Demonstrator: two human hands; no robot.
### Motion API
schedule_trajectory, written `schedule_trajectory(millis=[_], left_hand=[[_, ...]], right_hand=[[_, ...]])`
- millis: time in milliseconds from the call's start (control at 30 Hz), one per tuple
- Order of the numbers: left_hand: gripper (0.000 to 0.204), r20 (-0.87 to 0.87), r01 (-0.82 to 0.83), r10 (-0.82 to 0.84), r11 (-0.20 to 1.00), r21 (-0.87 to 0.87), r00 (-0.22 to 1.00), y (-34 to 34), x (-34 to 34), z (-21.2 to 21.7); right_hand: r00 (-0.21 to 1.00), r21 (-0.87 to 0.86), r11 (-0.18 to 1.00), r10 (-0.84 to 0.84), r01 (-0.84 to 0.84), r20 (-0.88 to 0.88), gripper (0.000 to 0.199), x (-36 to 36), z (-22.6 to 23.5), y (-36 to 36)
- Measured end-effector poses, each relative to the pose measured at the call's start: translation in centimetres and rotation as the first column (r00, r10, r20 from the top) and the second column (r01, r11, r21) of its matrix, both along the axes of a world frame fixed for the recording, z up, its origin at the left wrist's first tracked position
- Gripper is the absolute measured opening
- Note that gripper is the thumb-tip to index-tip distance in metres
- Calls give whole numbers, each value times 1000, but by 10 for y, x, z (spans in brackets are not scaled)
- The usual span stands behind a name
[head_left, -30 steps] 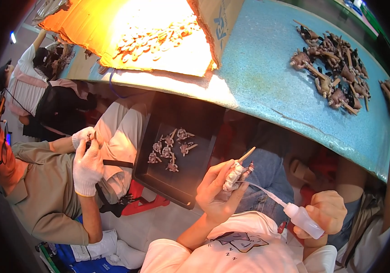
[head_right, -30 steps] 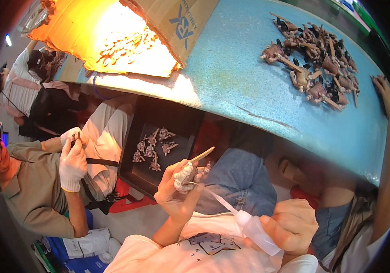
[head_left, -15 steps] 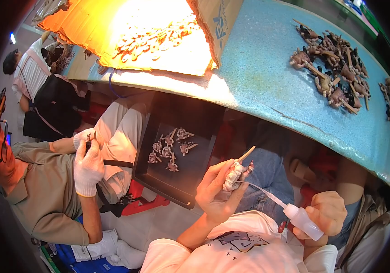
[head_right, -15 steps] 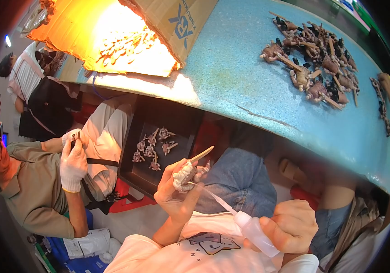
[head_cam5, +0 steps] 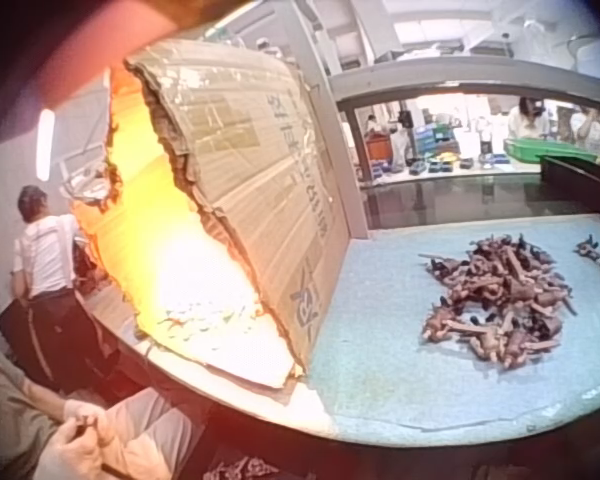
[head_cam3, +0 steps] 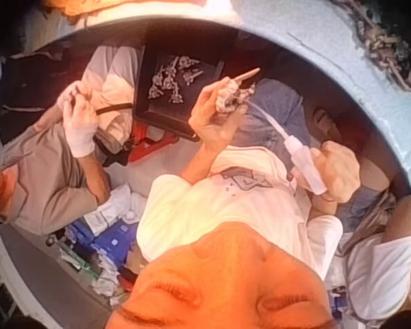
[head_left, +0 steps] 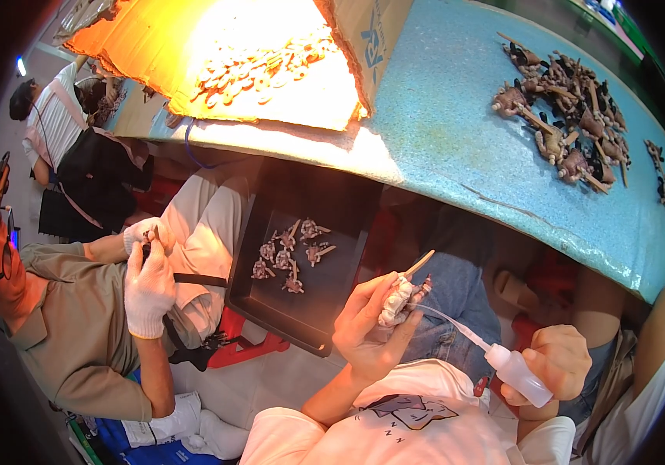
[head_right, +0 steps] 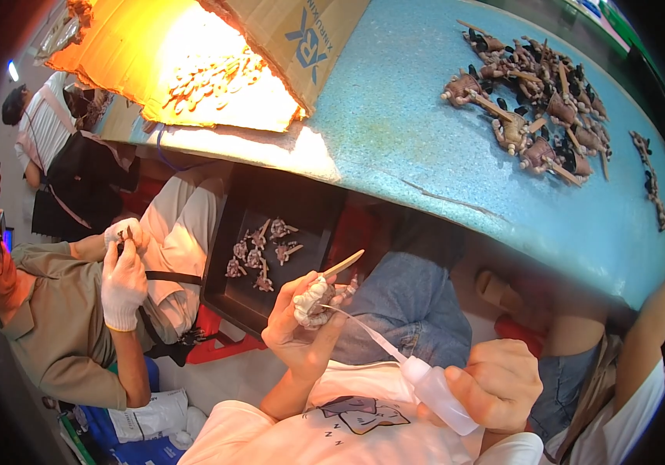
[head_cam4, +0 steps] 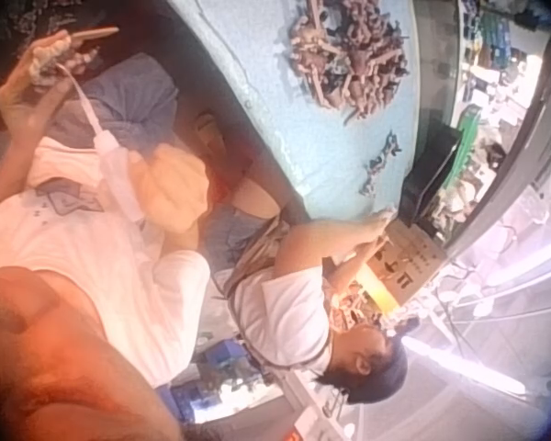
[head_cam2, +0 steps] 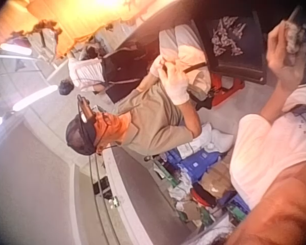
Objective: The person applies glue to figurine parts using a dispenser bottle and attaches small components to assemble the figurines by hand.
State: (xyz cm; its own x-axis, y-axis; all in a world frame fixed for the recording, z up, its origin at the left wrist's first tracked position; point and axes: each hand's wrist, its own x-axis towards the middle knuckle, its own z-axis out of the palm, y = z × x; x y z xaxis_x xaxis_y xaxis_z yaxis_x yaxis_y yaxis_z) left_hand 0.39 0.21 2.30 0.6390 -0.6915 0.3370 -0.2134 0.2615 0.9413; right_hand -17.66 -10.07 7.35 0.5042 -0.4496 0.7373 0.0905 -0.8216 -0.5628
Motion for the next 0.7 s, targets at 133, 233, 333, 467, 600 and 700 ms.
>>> schedule_trajectory(millis=[133, 233, 333, 467, 600, 700], left_hand=[[45, -59, 11, -10, 1000, 17, 998, 1, -1, 4], [44, -156, 58, -53, 998, 28, 986, 1, -1, 11], [40, -292, 112, -109, 994, -6, 950, -1, 0, 13], [41, -340, 187, -166, 982, 29, 926, -7, -2, 13], [38, -443, 165, -142, 986, 12, 885, -6, -3, 11], [37, -430, 175, -161, 985, -8, 888, -8, -4, 6]], right_hand=[[998, 51, 997, -56, 55, 37, 36, -5, -2, 1], [937, 463, 879, -250, 114, 244, 50, -11, -23, 14], [768, 739, 656, -393, -152, 506, 42, -12, -26, 3], [747, 782, 538, -368, -315, 554, 42, -24, -21, -22], [788, 814, 541, -396, -214, 471, 40, -22, -3, -53], [840, 815, 576, -413, -59, 352, 34, -38, 8, -83]])
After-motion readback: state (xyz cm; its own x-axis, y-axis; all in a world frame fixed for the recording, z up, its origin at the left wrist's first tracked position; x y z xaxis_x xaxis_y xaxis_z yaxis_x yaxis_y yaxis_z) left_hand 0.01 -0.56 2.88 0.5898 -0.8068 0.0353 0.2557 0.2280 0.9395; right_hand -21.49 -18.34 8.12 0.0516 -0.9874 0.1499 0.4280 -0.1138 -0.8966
